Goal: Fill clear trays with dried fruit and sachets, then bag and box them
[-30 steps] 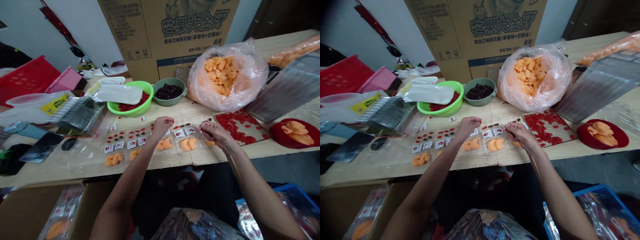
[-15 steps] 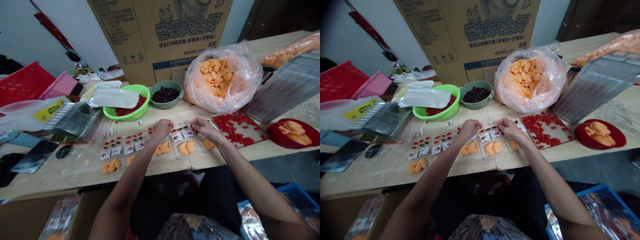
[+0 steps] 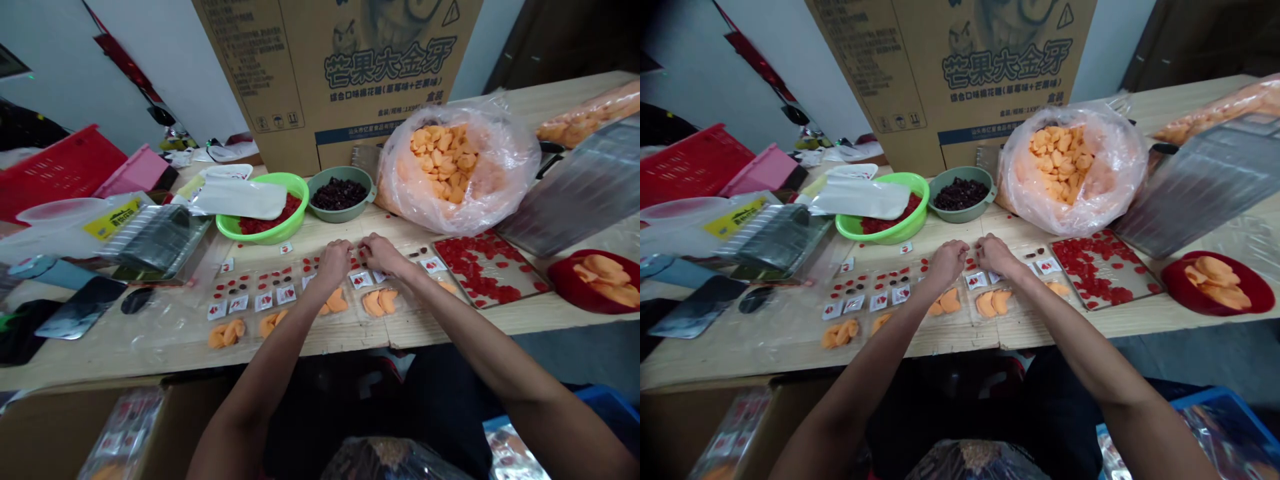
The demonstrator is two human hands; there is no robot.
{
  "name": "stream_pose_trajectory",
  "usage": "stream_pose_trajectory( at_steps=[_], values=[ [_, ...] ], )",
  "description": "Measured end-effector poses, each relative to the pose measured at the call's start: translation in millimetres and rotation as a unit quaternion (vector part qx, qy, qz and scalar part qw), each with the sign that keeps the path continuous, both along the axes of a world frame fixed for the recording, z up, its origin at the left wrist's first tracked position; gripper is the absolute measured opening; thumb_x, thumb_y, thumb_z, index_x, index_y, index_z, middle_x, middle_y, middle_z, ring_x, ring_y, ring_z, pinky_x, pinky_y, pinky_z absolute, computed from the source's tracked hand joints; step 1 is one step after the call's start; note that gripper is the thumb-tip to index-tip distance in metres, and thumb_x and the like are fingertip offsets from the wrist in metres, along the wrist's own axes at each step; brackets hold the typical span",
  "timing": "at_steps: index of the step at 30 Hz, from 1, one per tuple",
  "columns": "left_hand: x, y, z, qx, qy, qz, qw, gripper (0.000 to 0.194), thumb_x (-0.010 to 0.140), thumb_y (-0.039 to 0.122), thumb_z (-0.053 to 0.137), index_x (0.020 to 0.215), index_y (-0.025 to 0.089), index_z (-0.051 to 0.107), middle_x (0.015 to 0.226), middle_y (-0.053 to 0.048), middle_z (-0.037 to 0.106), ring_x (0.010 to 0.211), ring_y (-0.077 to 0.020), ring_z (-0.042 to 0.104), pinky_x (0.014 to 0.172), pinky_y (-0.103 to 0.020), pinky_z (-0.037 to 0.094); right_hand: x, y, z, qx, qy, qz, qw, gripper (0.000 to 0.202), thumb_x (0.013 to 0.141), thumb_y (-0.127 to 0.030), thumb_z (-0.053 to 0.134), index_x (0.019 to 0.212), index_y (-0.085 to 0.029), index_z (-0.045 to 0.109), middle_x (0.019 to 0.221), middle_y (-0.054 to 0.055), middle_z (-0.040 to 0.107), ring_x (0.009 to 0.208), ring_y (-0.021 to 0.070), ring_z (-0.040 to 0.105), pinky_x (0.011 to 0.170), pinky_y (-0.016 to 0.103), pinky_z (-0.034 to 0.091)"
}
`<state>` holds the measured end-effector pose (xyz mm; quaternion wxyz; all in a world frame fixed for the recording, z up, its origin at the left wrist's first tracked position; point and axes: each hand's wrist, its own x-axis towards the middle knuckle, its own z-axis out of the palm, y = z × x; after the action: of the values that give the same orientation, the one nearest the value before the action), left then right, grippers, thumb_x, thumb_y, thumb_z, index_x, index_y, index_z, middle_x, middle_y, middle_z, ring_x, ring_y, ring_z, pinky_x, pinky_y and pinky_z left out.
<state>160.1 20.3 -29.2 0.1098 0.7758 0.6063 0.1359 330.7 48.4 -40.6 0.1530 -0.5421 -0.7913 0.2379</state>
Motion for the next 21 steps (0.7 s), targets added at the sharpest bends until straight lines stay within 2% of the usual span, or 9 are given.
stream_pose_trajectory(
  at_steps=[2,4,7,9,11,15,18,21],
  values=[
    [0.5,1.6,4.3,-0.008,-0.012,-0.001,1.000,0.025,0.092,0.010,0.053,0.105,0.018,0.073,0.109,-0.007,0.074,0.099,-0.0193,0.067,0.093,-0.029,0.051,11.9,4.0,-2.1,-0.019,0.050,-0.037,0.998,0.042,0.079,-0.007,0.062,0.119,-0.011,0.072,0.114,0.013,0.069,0.097,0.0206,0.064,0.085,0.025,0.046],
    [4.2,4.7,6.4,-0.020,0.004,-0.012,1.000,0.023,0.093,0.013,0.054,0.101,0.018,0.076,0.106,-0.007,0.073,0.095,-0.0192,0.067,0.091,-0.029,0.051,26.5,9.4,-5.5,-0.067,0.125,-0.080,0.987,0.043,0.076,-0.005,0.059,0.117,-0.012,0.071,0.107,0.010,0.071,0.091,0.0190,0.065,0.080,0.024,0.048],
    [15.1,11.3,4.9,-0.018,0.039,-0.040,0.998,0.023,0.094,0.021,0.056,0.102,0.020,0.078,0.106,-0.009,0.071,0.099,-0.0213,0.066,0.090,-0.031,0.051,47.9,15.2,-10.2,-0.146,0.229,-0.128,0.954,0.034,0.078,-0.005,0.051,0.104,-0.011,0.070,0.080,0.005,0.068,0.069,0.0152,0.060,0.065,0.023,0.046],
    [22.7,15.7,2.3,-0.019,0.065,-0.061,0.996,0.024,0.094,0.023,0.056,0.104,0.020,0.079,0.108,-0.010,0.069,0.103,-0.0231,0.064,0.090,-0.033,0.052,59.1,15.5,-10.6,-0.160,0.253,-0.138,0.944,0.029,0.080,-0.009,0.049,0.099,-0.011,0.070,0.068,0.001,0.062,0.060,0.0141,0.054,0.057,0.022,0.041],
    [27.9,18.9,0.2,-0.027,0.087,-0.075,0.993,0.026,0.094,0.021,0.055,0.104,0.021,0.079,0.108,-0.010,0.069,0.104,-0.0234,0.064,0.091,-0.034,0.051,65.9,13.1,-8.1,-0.130,0.218,-0.136,0.958,0.027,0.080,-0.011,0.051,0.098,-0.011,0.071,0.068,0.002,0.063,0.061,0.0144,0.054,0.057,0.022,0.039],
    [29.9,21.4,-1.8,-0.039,0.094,-0.086,0.991,0.026,0.093,0.019,0.054,0.102,0.019,0.078,0.107,-0.010,0.068,0.096,-0.0218,0.066,0.088,-0.033,0.052,59.5,4.8,2.7,-0.051,0.030,-0.104,0.993,0.027,0.082,-0.014,0.056,0.102,-0.014,0.074,0.091,0.008,0.074,0.079,0.0181,0.062,0.068,0.024,0.043],
    [29.4,22.1,-3.0,-0.047,0.098,-0.089,0.990,0.025,0.092,0.018,0.054,0.100,0.017,0.078,0.105,-0.011,0.068,0.093,-0.0220,0.067,0.086,-0.032,0.052,37.5,-0.9,10.4,-0.034,-0.099,-0.075,0.992,0.027,0.087,-0.022,0.060,0.107,-0.012,0.074,0.108,0.017,0.073,0.092,0.0245,0.066,0.080,0.030,0.045],
    [30.3,22.6,-4.8,-0.049,0.111,-0.085,0.989,0.025,0.092,0.017,0.053,0.100,0.015,0.077,0.106,-0.013,0.068,0.096,-0.0237,0.067,0.085,-0.032,0.052,12.7,-4.0,14.0,-0.044,-0.172,-0.063,0.982,0.031,0.083,-0.027,0.069,0.108,-0.010,0.074,0.117,0.025,0.067,0.105,0.0339,0.065,0.095,0.044,0.044]
  ],
)
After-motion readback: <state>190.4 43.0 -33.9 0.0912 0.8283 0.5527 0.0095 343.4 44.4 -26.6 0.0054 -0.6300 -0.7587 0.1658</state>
